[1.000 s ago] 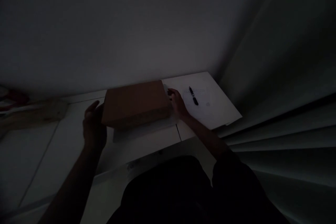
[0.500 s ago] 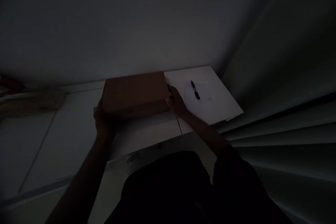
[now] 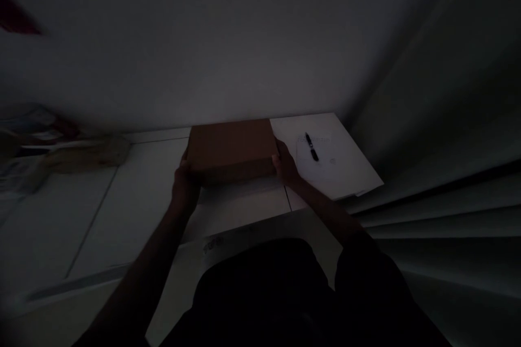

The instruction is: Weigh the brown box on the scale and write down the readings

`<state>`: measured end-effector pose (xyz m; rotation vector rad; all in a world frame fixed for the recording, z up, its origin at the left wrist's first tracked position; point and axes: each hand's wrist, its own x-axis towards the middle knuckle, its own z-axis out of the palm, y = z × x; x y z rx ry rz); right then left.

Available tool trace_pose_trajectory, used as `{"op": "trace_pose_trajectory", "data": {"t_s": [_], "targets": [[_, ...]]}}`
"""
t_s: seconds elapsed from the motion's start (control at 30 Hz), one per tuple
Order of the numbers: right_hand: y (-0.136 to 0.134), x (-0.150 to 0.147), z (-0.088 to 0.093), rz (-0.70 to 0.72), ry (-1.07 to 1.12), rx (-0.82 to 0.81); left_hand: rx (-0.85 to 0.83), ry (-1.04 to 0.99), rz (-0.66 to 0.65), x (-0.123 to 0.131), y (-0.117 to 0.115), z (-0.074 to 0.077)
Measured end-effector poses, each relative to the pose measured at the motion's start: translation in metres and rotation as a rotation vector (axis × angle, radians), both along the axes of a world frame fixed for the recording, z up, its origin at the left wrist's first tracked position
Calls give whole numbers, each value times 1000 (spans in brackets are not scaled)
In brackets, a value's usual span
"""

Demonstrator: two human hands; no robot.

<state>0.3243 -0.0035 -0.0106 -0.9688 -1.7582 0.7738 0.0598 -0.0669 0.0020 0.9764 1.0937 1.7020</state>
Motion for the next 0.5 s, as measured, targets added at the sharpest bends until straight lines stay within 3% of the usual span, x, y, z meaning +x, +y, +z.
{"op": "trace_pose_trajectory", "data": {"t_s": [0.13,0.23,0.33,0.5], "targets": [[-4,-3,6,-9,-16,-39,17,-2,24,4,-3,7],[-9,-13,17,13,-6,-33,62,-4,40,-1,-7,20],[-14,-33,36,51,16,10,84,15,92,-16,-15,38],[-21,-84,67,161,46,2,81,37,283,-57,-39,63]]}}
